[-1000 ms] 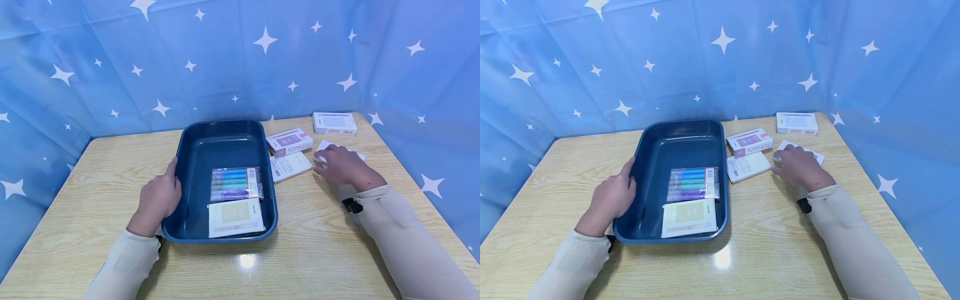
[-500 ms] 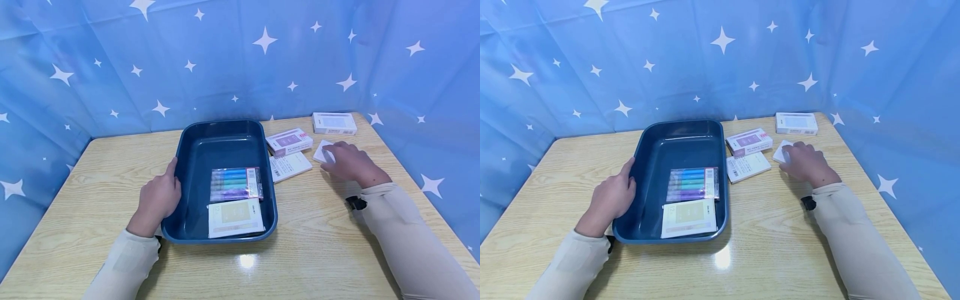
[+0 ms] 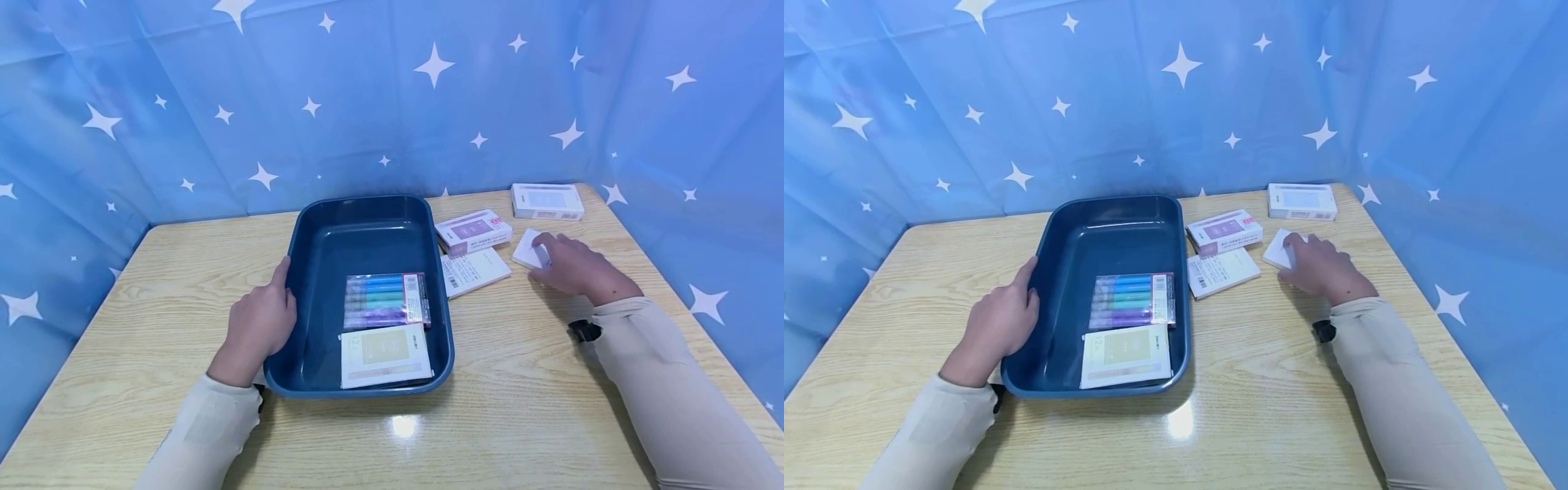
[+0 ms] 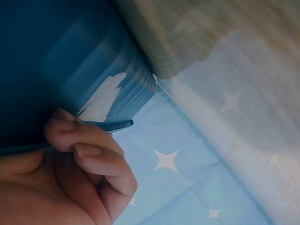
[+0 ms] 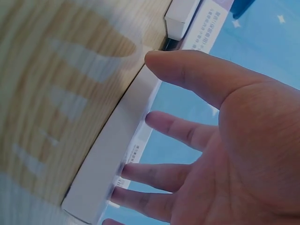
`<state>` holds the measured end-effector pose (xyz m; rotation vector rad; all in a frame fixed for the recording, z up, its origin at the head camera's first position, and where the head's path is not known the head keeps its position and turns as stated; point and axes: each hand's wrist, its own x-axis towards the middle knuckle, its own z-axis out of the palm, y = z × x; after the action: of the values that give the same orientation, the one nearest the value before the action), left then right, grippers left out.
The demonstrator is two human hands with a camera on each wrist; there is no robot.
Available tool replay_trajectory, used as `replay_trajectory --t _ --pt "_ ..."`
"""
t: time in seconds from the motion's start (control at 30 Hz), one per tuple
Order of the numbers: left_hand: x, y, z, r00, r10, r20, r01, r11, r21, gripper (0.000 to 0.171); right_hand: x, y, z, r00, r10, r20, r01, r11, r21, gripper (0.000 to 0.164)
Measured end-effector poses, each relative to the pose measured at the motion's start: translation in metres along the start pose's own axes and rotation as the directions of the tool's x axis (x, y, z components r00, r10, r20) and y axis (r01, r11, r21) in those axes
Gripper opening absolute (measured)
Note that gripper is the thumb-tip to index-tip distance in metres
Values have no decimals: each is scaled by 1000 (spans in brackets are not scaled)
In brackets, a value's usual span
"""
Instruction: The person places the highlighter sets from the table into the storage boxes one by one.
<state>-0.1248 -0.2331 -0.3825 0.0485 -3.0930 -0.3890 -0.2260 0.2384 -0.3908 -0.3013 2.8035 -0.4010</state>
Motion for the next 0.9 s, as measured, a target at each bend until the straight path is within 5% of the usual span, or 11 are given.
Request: replay_trajectory --t 0.9 --pt "0 0 -1 1000 4 3 -4 1000 4 58 -3 -2 -2 1000 28 6 -28 1000 -7 69"
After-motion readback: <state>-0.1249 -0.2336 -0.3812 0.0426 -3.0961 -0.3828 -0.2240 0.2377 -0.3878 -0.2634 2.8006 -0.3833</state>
